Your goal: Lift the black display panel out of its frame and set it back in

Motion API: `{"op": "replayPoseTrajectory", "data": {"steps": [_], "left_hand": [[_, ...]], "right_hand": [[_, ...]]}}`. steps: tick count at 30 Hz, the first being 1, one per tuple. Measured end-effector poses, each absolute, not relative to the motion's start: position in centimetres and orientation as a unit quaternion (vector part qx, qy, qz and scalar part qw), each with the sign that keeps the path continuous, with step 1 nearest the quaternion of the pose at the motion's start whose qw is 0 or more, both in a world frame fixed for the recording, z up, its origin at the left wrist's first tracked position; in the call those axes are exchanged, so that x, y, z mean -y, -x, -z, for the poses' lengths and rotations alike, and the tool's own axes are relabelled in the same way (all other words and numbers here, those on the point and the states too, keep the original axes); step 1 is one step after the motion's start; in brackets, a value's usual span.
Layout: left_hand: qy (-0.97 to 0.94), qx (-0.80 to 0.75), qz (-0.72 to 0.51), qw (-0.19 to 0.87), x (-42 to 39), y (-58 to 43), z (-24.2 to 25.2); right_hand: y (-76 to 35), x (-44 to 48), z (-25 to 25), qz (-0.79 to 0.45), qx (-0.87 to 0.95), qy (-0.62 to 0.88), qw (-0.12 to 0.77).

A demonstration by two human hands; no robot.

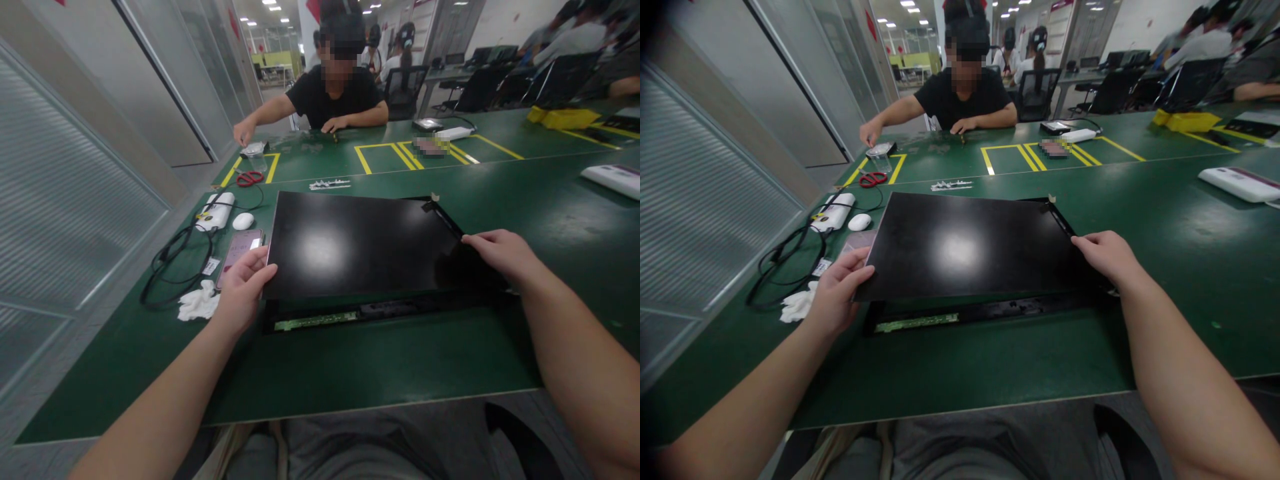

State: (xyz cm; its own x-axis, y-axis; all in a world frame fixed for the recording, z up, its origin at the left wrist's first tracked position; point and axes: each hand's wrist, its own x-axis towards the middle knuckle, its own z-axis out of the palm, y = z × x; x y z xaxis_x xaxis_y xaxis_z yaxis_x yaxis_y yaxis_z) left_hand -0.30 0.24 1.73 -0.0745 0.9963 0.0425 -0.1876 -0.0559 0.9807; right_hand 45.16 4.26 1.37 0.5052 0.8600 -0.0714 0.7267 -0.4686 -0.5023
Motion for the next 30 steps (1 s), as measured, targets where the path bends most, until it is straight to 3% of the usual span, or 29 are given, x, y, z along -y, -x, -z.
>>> {"op": "replayPoseTrajectory", "data": {"steps": [30], "left_hand": [[-0.406,-0.517,-0.484,0.577,-0.6,0.9,-0.8]], "right_hand": [[-46.5,-4.4,-1.0,-0.159,0.490,0.838,0.179]]}}
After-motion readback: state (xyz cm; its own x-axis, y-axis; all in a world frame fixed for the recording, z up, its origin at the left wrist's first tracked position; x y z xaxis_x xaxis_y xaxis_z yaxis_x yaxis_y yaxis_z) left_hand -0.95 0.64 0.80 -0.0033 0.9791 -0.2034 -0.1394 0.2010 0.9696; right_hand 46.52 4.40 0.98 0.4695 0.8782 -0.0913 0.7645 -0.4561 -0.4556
